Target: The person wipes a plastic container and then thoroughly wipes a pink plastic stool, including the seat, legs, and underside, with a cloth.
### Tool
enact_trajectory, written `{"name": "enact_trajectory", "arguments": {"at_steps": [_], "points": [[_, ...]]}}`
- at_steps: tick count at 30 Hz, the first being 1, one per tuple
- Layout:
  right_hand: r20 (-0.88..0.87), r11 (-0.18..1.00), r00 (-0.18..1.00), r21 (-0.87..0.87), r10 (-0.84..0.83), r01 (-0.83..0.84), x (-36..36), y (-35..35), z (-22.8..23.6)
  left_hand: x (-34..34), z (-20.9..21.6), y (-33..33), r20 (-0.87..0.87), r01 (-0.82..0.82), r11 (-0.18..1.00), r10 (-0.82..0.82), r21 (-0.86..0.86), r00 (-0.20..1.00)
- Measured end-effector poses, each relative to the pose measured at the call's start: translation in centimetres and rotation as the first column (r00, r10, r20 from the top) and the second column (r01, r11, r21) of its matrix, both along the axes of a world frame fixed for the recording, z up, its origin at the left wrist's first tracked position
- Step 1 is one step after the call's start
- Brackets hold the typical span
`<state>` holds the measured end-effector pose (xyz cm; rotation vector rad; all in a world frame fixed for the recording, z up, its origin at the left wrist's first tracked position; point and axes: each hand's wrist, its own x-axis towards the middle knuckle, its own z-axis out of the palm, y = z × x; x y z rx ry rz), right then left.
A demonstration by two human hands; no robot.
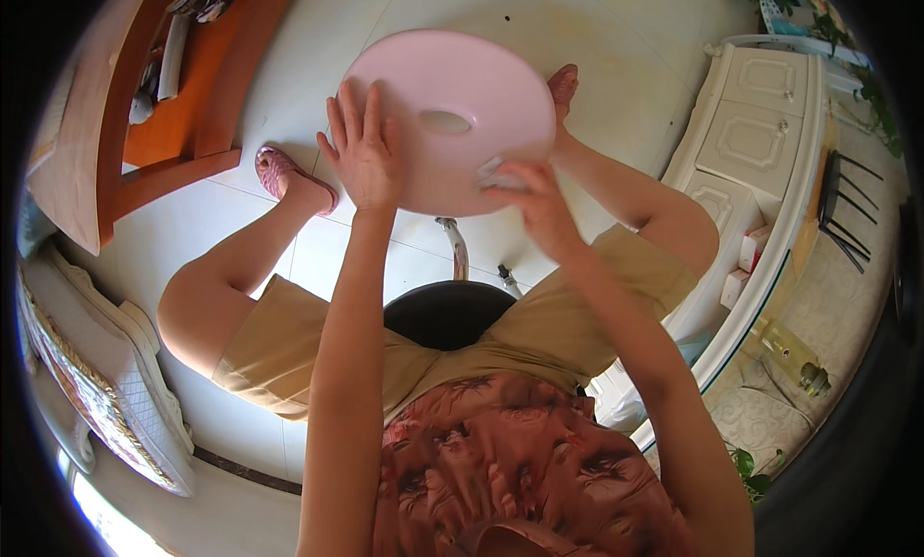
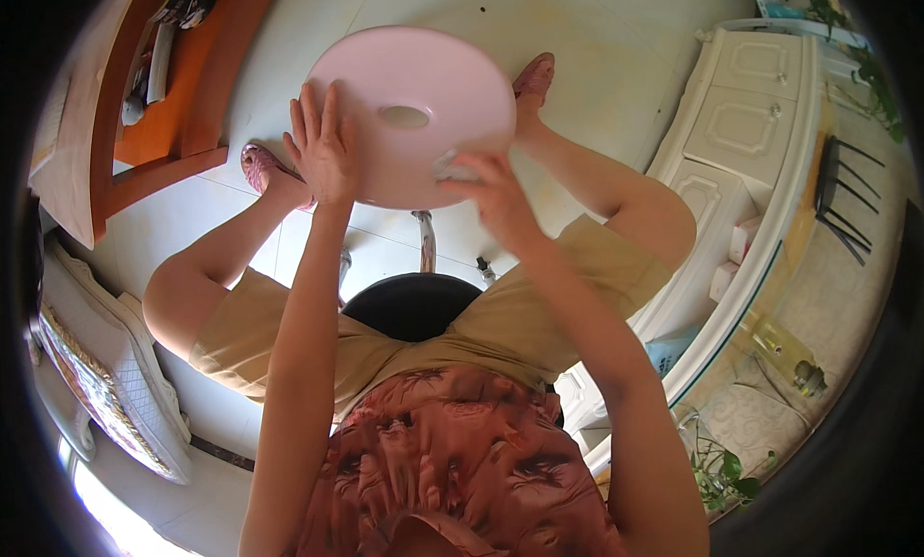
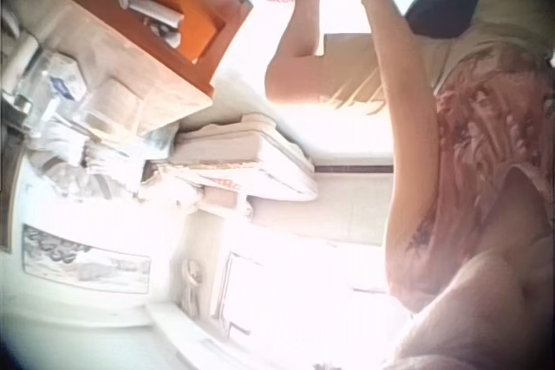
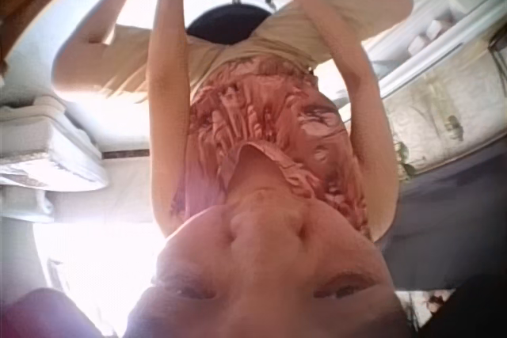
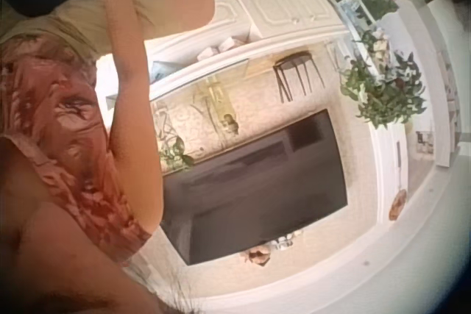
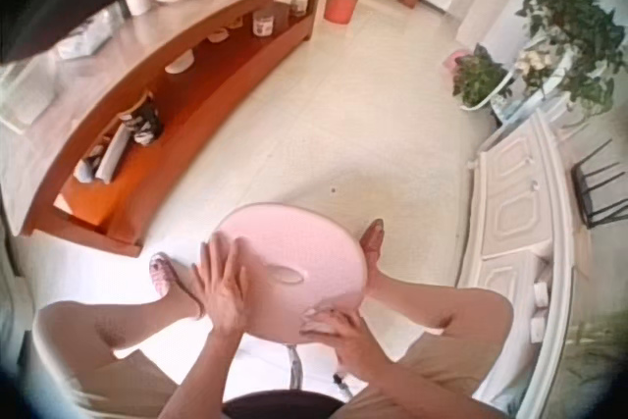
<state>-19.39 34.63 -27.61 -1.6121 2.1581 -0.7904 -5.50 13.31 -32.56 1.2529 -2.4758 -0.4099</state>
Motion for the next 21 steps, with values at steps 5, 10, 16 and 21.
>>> {"name": "enact_trajectory", "arguments": {"at_steps": [5,10,16,21], "points": [[0.036,0.902,0.910,-0.117,-0.414,0.415,-9.6,-2.2,-1.3,-0.3,0.1,0.0,-0.036,-0.002,1.000,0.001,-0.021,0.999],[-0.010,0.986,0.999,-0.164,0.042,-0.043,-4.7,-5.3,0.8,0.9,-0.1,-0.4,0.009,-0.027,0.999,0.027,-0.036,1.000],[0.372,0.790,0.825,-0.292,-0.425,0.539,-11.5,-4.7,-5.1,0.7,-0.1,-2.1,-0.350,0.086,0.983,-0.023,0.165,0.936],[0.718,0.469,-0.030,0.485,-0.696,0.738,-9.6,-3.1,-8.0,5.7,-6.0,-8.7,-0.155,0.133,0.092,0.771,0.987,0.617]]}}
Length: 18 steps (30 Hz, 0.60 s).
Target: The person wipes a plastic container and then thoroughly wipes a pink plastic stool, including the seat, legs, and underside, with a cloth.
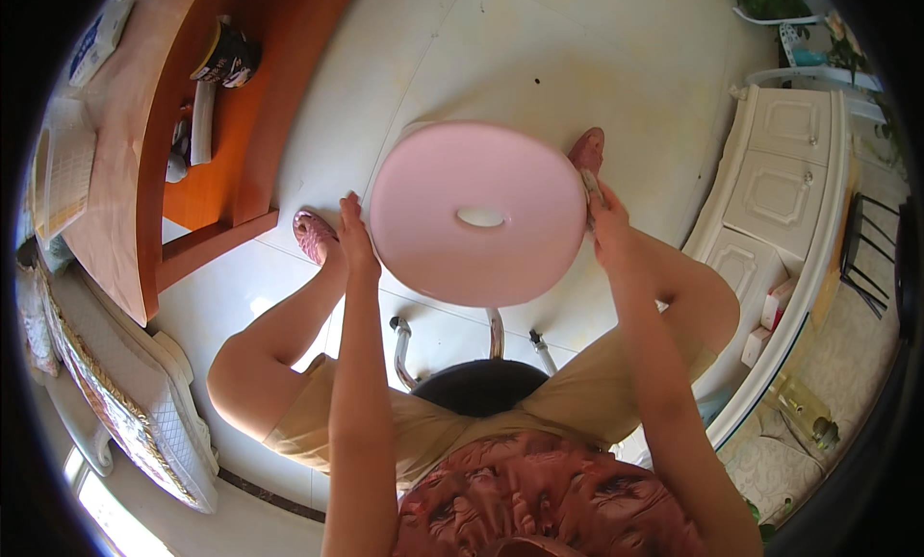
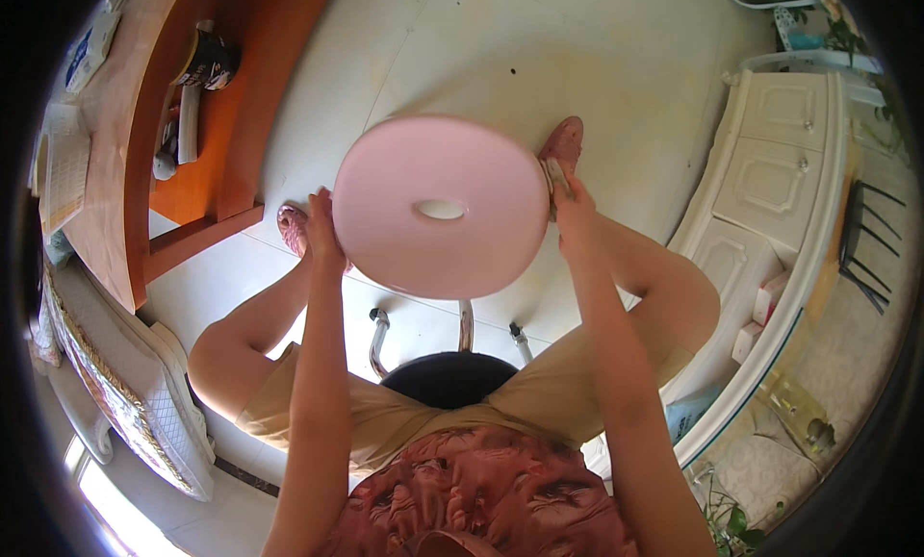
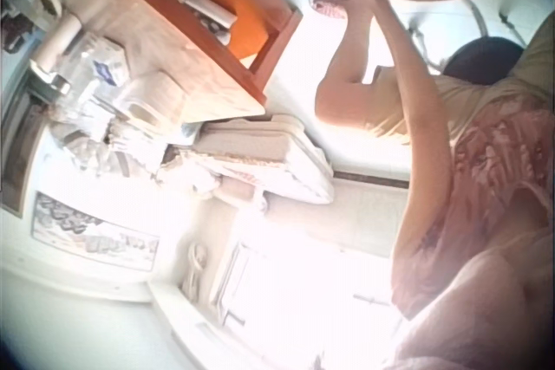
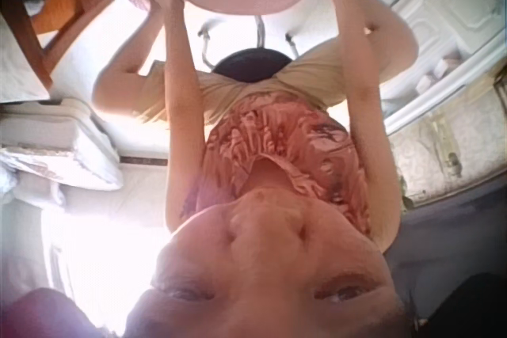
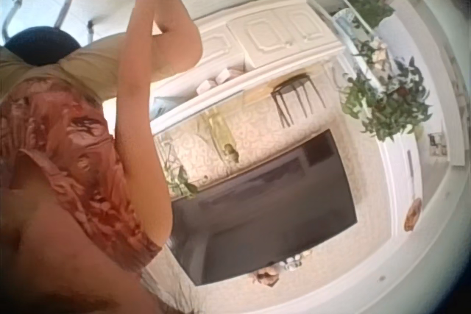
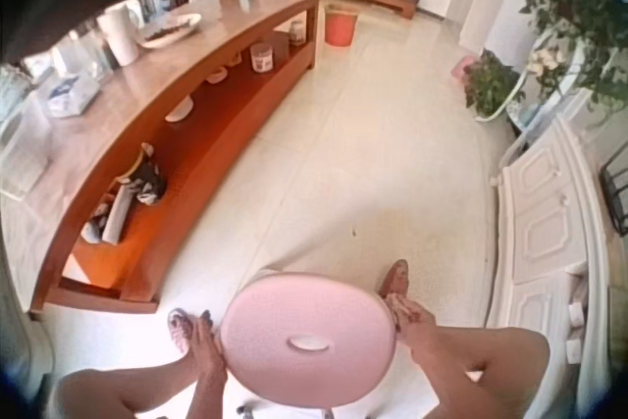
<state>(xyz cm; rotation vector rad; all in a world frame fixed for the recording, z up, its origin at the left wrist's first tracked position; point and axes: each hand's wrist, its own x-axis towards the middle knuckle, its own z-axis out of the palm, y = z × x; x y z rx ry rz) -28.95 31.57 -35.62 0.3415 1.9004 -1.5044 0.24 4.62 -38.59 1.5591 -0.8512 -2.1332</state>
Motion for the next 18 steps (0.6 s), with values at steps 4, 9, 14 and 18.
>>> {"name": "enact_trajectory", "arguments": {"at_steps": [4,9,14,18], "points": [[0.292,0.997,0.954,-0.007,-0.068,0.073,-0.1,-0.6,0.9,-1.6,-0.6,0.2,0.037,0.098,0.974,-0.108,0.206,0.993],[0.340,0.996,0.938,0.068,-0.073,0.053,-0.7,0.2,3.5,-2.4,4.1,3.6,-0.026,0.052,0.988,-0.049,0.143,0.998],[0.375,0.996,0.925,-0.028,-0.063,0.079,1.3,0.5,8.1,2.5,11.8,7.0,-0.141,-0.030,0.994,0.014,-0.109,0.990],[0.215,0.896,0.976,-0.429,-0.022,0.115,2.2,1.0,12.9,4.2,19.2,6.8,-0.142,-0.009,0.969,-0.027,-0.247,0.990]]}}
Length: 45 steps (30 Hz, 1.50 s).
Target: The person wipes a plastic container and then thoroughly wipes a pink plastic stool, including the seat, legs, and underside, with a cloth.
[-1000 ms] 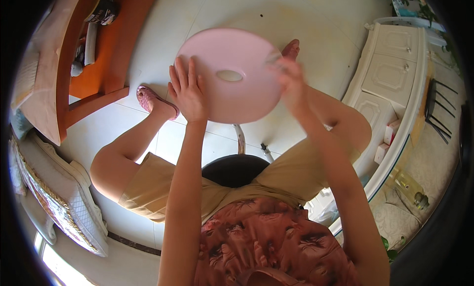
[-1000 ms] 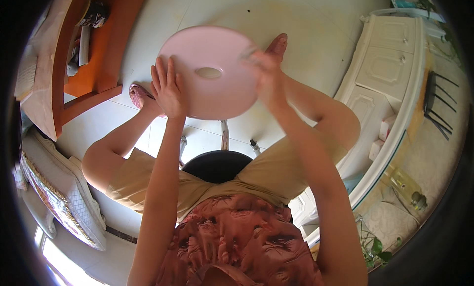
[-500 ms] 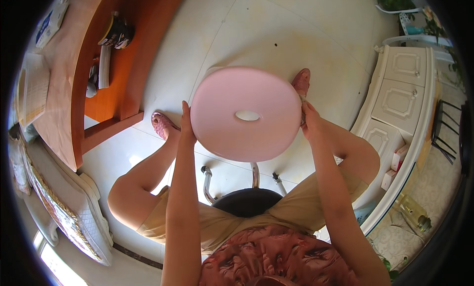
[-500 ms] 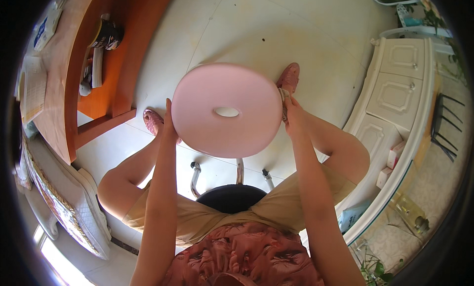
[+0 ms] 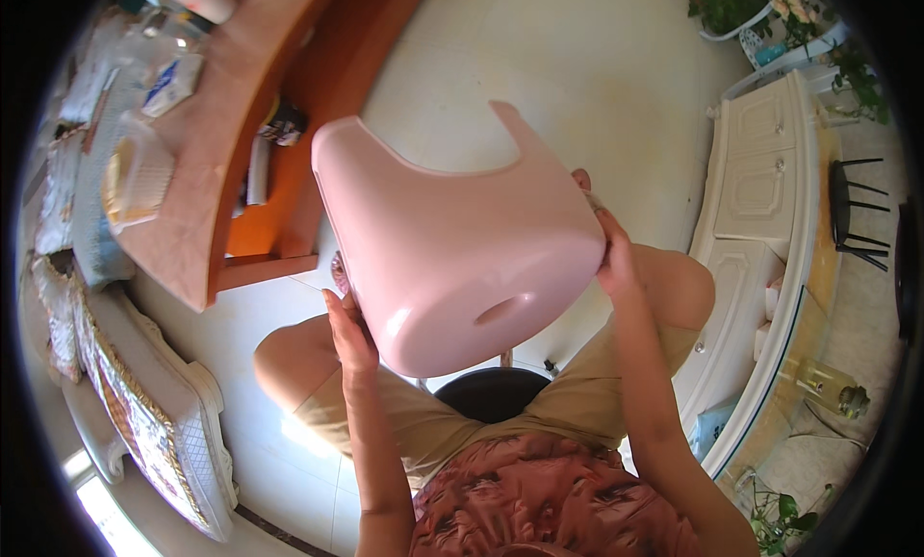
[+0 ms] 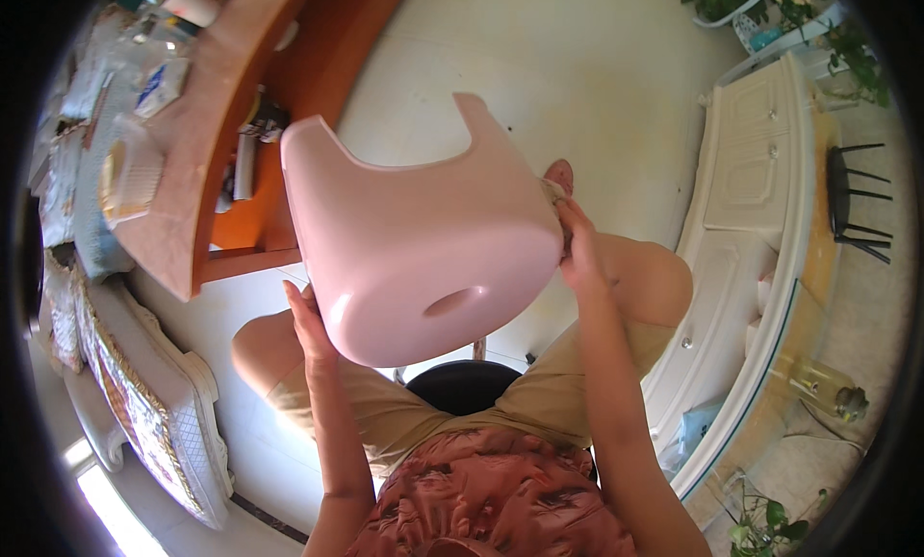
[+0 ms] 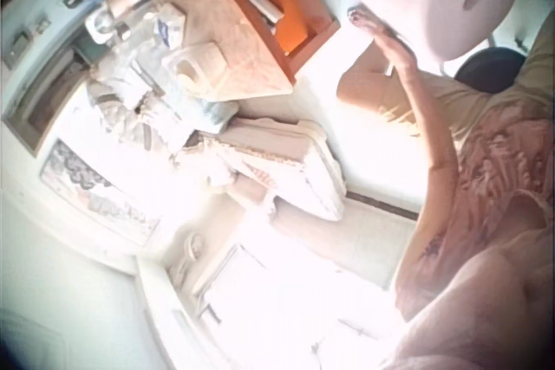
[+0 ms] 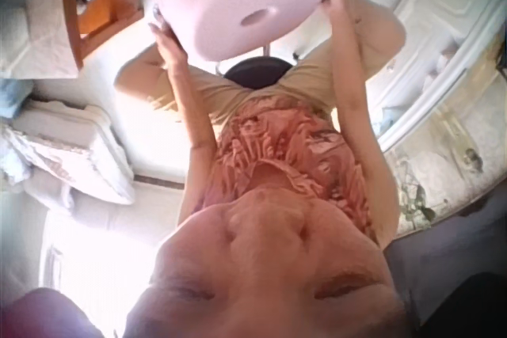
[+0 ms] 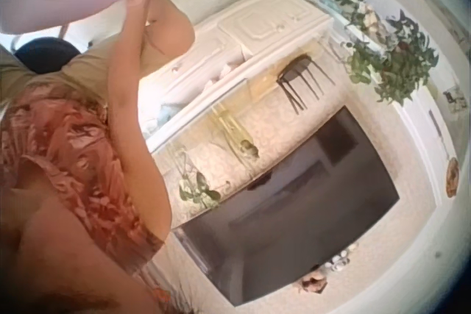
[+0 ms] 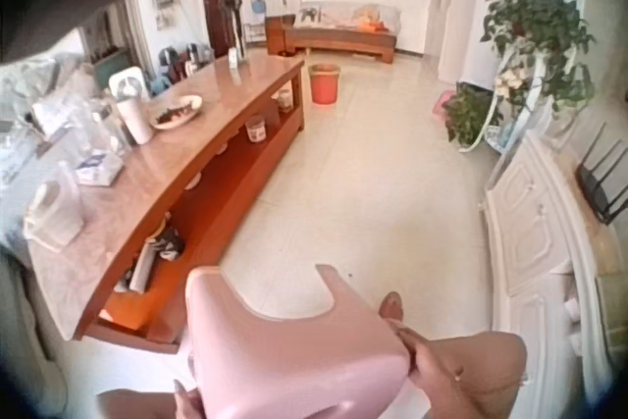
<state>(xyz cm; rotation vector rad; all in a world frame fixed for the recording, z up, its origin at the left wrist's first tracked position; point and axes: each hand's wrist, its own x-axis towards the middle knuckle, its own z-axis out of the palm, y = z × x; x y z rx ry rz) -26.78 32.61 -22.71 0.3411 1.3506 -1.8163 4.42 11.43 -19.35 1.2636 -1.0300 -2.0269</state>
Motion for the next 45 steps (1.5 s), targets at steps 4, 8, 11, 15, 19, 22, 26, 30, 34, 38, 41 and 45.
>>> {"name": "enact_trajectory", "arguments": {"at_steps": [4,8,11,15,19,22,26,30,34,38,41,45], "points": [[-0.233,0.963,0.971,-0.269,-0.045,-0.020,1.2,0.0,8.2,0.7,9.8,0.7,0.076,-0.067,0.942,0.097,-0.330,0.992],[-0.400,0.889,0.910,-0.449,-0.112,-0.089,2.8,1.2,14.9,1.7,14.8,2.9,-0.309,-0.313,0.915,0.230,-0.253,0.923],[-0.460,0.879,0.874,-0.469,-0.155,-0.091,5.3,1.3,20.1,2.8,14.7,3.6,-0.347,-0.374,0.863,0.254,-0.341,0.903],[-0.482,0.927,0.867,-0.369,-0.129,-0.067,5.4,2.2,17.9,4.6,14.8,5.0,-0.172,-0.281,0.617,0.230,-0.736,0.958],[-0.519,0.740,0.839,-0.497,0.165,-0.453,2.2,3.7,14.4,5.9,16.5,5.4,-0.104,-0.192,0.739,0.164,-0.646,0.981],[-0.574,0.742,0.790,-0.430,0.214,-0.514,3.1,2.0,15.8,5.9,17.2,5.2,0.105,-0.055,0.778,0.153,-0.626,0.983],[-0.734,0.993,0.672,0.025,0.097,-0.116,5.6,-1.9,20.4,4.4,18.1,5.0,0.040,-0.100,0.713,0.176,-0.694,0.984],[-0.952,0.950,-0.055,0.305,0.302,-0.062,6.0,-3.2,22.8,3.8,17.3,4.3,0.058,-0.104,0.695,0.206,-0.711,0.977],[-0.956,0.950,0.065,0.272,0.285,-0.155,9.2,-4.5,26.3,3.8,17.3,3.8,0.057,-0.104,0.682,0.209,-0.724,0.976],[-0.966,0.914,-0.024,0.250,0.256,-0.319,12.0,-4.8,29.1,2.0,18.6,4.5,0.145,0.013,0.631,0.158,-0.776,0.977],[-0.944,0.818,-0.255,0.313,0.211,-0.483,15.9,-7.6,31.6,2.2,18.5,5.5,0.137,0.013,0.600,0.163,-0.800,0.977],[-0.907,0.786,-0.403,0.337,0.123,-0.518,15.8,-12.7,33.2,1.9,17.8,6.5,0.071,-0.002,0.489,0.130,-0.872,0.989]]}}
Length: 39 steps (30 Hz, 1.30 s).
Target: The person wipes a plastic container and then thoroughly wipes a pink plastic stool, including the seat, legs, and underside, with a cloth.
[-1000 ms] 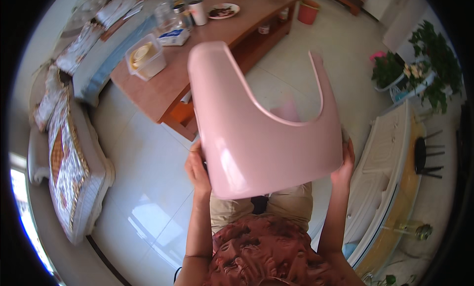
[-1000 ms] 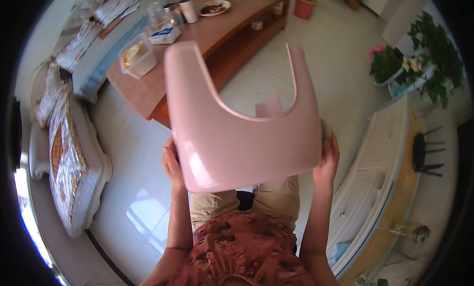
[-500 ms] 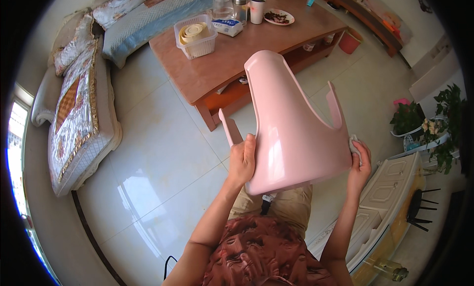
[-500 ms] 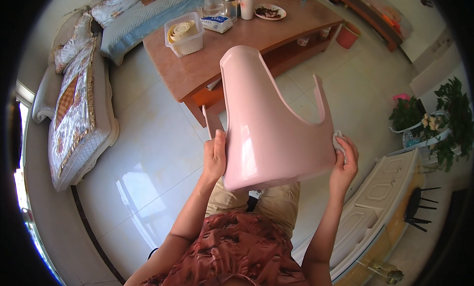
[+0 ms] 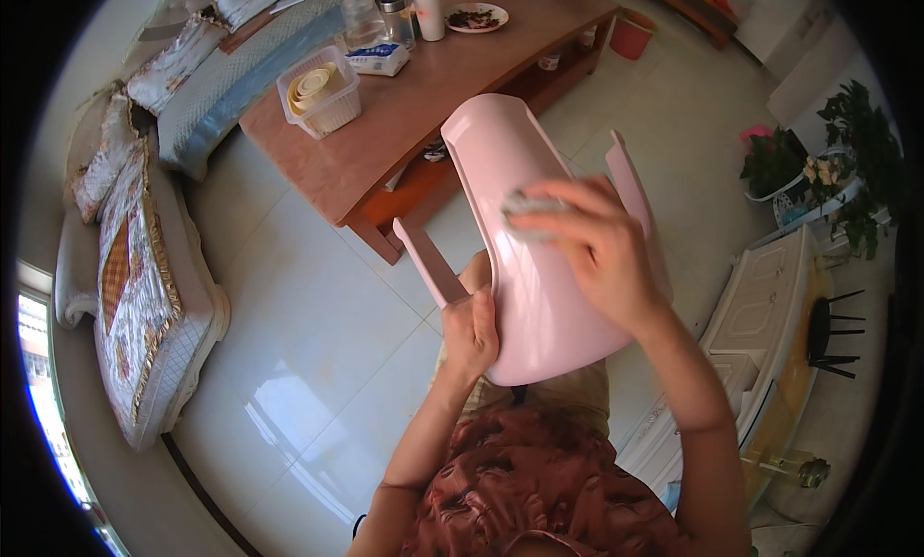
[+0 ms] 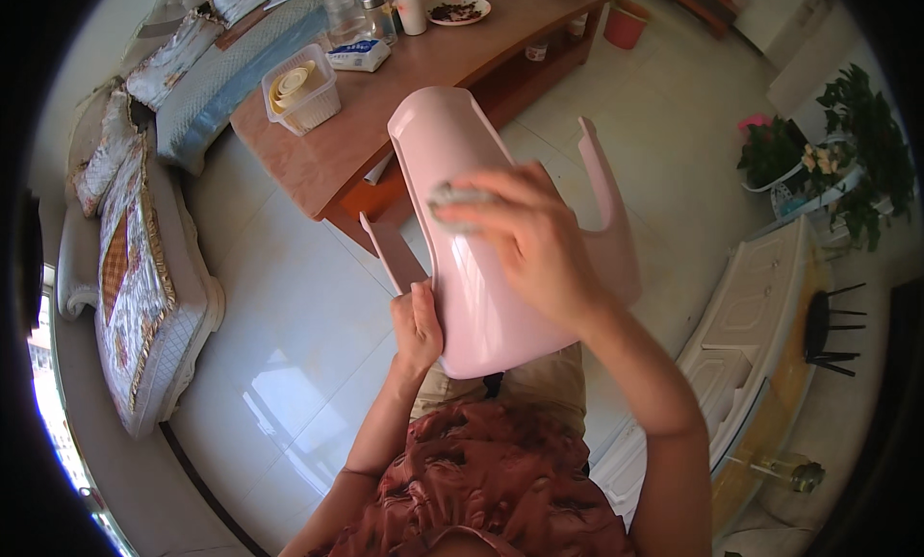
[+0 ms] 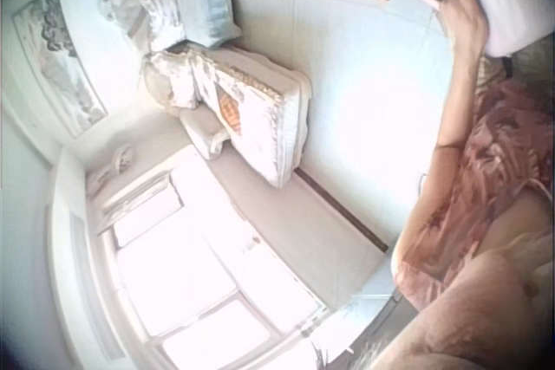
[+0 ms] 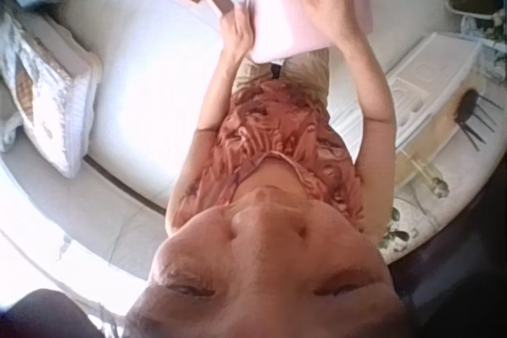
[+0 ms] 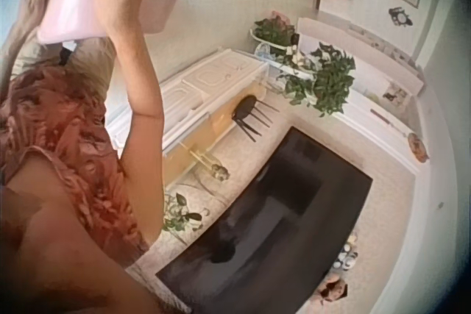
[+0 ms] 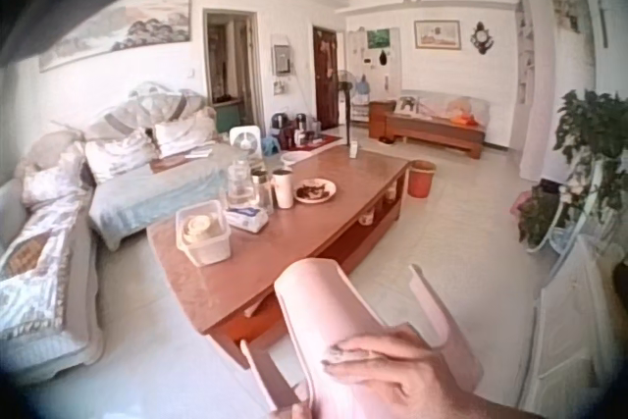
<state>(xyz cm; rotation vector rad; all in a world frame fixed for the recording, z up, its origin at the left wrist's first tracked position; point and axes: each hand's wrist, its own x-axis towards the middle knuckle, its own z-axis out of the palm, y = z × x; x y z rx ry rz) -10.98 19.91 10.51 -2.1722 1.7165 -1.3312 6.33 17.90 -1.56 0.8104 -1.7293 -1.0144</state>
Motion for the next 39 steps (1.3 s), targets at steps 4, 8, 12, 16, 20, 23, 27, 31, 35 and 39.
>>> {"name": "enact_trajectory", "arguments": {"at_steps": [4,8,12,16,20,23,27,31,35,39], "points": [[-0.048,0.977,0.994,-0.196,-0.098,0.086,-1.7,-7.7,0.0,0.0,-0.9,0.2,0.027,0.029,1.000,-0.029,0.013,0.999],[-0.116,0.997,0.993,-0.079,-0.016,0.007,-1.6,-6.9,-0.4,-0.2,-0.7,-0.3,0.098,-0.034,0.996,0.025,0.087,0.995],[-0.333,0.971,0.912,0.077,0.240,-0.228,1.4,2.2,-1.2,-1.2,-1.4,-2.0,0.074,-0.013,1.000,0.014,-0.010,0.997],[-0.334,0.975,0.916,0.078,0.222,-0.207,0.1,0.8,-1.9,-2.5,-0.9,-1.1,-0.018,-0.065,0.997,0.064,-0.043,0.998],[-0.429,0.973,0.895,-0.127,0.121,-0.192,-0.8,-9.8,0.1,-1.1,0.0,-0.6,0.137,0.024,0.988,-0.002,-0.154,0.991],[-0.385,0.968,0.922,-0.218,0.031,-0.123,-1.7,-13.6,1.2,-2.0,0.4,-0.5,0.115,0.025,0.986,-0.005,-0.167,0.993],[-0.389,0.986,0.918,-0.103,0.083,-0.132,-1.7,-9.8,-0.9,-2.3,-0.5,-1.7,0.109,0.020,0.994,-0.008,-0.109,0.994],[-0.304,0.966,0.916,0.082,0.260,-0.247,0.8,-0.9,-2.3,-1.8,-2.1,-2.3,0.054,-0.061,0.998,0.063,-0.034,0.997],[-0.241,0.960,0.930,0.089,0.278,-0.264,-1.2,-0.3,-1.6,-2.7,-1.0,-1.4,0.026,-0.027,0.997,0.029,-0.069,0.999],[-0.434,0.948,0.891,-0.206,0.135,-0.244,-4.7,-8.8,0.4,-2.6,-0.6,-0.8,0.090,0.027,0.995,-0.019,-0.097,0.996]]}}
